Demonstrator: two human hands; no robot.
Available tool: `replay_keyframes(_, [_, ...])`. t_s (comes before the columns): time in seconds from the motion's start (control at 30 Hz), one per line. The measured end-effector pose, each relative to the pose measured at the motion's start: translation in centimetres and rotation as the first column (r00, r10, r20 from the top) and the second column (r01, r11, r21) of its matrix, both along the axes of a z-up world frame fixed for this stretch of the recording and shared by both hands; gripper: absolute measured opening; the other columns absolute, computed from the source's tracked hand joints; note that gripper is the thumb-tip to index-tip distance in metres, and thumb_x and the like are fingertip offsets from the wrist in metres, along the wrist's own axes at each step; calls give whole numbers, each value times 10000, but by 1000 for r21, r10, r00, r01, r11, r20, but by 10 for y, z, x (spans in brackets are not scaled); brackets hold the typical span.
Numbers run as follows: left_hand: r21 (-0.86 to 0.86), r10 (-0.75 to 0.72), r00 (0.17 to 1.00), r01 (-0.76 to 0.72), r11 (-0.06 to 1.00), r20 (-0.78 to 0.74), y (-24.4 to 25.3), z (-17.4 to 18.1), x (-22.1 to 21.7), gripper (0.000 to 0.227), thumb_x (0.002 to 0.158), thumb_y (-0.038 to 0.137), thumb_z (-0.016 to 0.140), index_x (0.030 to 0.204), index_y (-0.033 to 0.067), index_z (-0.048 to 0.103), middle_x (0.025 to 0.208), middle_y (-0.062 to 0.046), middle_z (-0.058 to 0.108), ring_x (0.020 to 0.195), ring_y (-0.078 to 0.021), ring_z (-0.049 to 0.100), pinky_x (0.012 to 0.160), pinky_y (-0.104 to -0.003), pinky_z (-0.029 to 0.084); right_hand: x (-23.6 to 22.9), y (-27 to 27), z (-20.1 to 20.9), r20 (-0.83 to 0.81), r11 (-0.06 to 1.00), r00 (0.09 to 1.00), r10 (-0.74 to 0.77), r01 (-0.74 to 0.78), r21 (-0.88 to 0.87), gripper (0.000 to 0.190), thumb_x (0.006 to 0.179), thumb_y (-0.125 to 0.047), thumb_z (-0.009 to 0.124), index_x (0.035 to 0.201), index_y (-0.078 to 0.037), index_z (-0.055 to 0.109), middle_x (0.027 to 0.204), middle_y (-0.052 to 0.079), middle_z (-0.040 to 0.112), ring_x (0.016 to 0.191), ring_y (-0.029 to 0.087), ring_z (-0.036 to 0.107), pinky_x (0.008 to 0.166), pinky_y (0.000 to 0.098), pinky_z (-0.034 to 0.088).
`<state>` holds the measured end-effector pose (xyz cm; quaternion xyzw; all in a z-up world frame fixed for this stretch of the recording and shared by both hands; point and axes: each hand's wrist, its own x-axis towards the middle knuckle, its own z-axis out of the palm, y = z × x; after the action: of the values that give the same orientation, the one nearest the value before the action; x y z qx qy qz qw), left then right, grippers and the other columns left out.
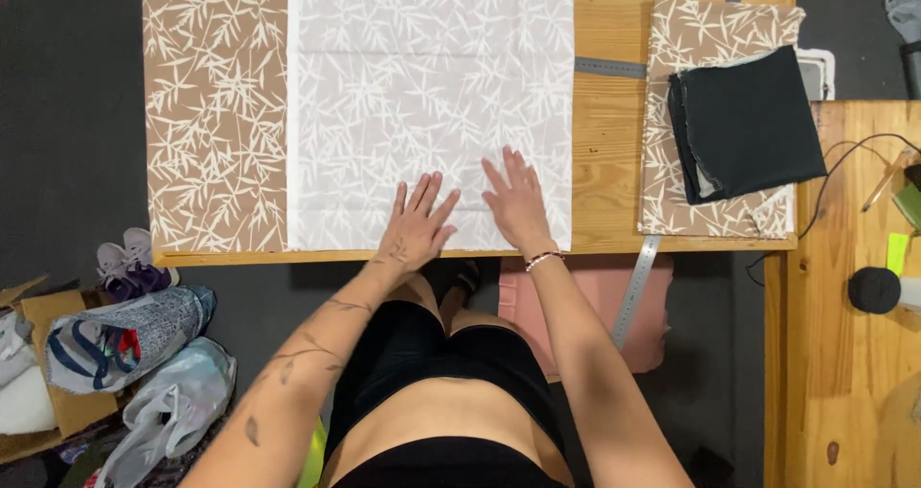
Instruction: The person folds a piece of patterned fabric on a wooden table. They unfold and refold the fabric multiple times, aligning the edges and smoothing it out. A black folded item is also handled and placed on the fabric.
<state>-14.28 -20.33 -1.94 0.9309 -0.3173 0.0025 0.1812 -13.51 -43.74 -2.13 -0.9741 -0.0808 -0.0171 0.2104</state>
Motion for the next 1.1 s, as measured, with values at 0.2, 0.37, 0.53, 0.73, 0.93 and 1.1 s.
replay_keyframes(0.2, [101, -162, 987, 160, 982, 13, 15, -5, -8, 736, 957, 756, 282, 1601, 404, 226, 1695, -97, 119, 1556, -317, 75, 1221, -594, 18, -42, -19, 2, -216, 968, 974, 69, -118, -223, 561, 1083, -480, 342, 1614, -327, 246, 1698, 100, 128, 1567, 293, 71, 1253, 527, 12])
replay_keyframes(0.37, [131, -251, 965, 240, 962, 72, 32, -7, -6, 747, 930, 771, 300, 1592, 432, 232, 1688, -66, 177, 1548, -290, 158, 1232, -550, 106, -64, -46, -17, -100, 948, 992, 73, -101, -303, 601, 1033, -610, 292, 1594, -397, 262, 1692, 42, 167, 1553, 268, 132, 1245, 533, 66])
replay_keyframes(0.53, [131, -139, 989, 132, 983, 50, 60, -15, -17, 739, 932, 755, 342, 1575, 393, 307, 1671, -91, 227, 1528, -310, 220, 1226, -563, 139, -79, -62, -16, -126, 952, 992, -5, -34, -303, 617, 1034, -602, 306, 1597, -349, 295, 1684, 89, 212, 1547, 288, 177, 1242, 543, 67])
replay_keyframes(0.73, [184, 84, 996, -84, 979, 6, 123, -11, -30, 697, 957, 691, 388, 1575, 373, 335, 1657, -119, 261, 1527, -326, 226, 1225, -569, 152, -90, -69, -7, -84, 950, 993, -82, 52, -308, 643, 1024, -591, 341, 1596, -297, 330, 1680, 114, 248, 1557, 273, 185, 1244, 551, 61])
replay_keyframes(0.93, [285, 336, 939, -303, 910, -74, 188, -12, -35, 582, 1038, 522, 330, 1598, 374, 276, 1689, -87, 199, 1551, -299, 168, 1237, -573, 125, -94, -77, -13, -43, 962, 997, -66, 52, -268, 644, 1030, -561, 359, 1599, -262, 325, 1681, 125, 242, 1549, 279, 202, 1252, 544, 73])
replay_keyframes(1.1, [305, 434, 895, -387, 870, -100, 224, -4, -37, 518, 1078, 421, 292, 1593, 445, 245, 1683, -26, 219, 1550, -247, 172, 1233, -580, 92, -96, -77, -15, -11, 966, 998, -56, 52, -252, 641, 1017, -545, 395, 1590, -262, 351, 1672, 135, 277, 1543, 298, 239, 1252, 560, 99])
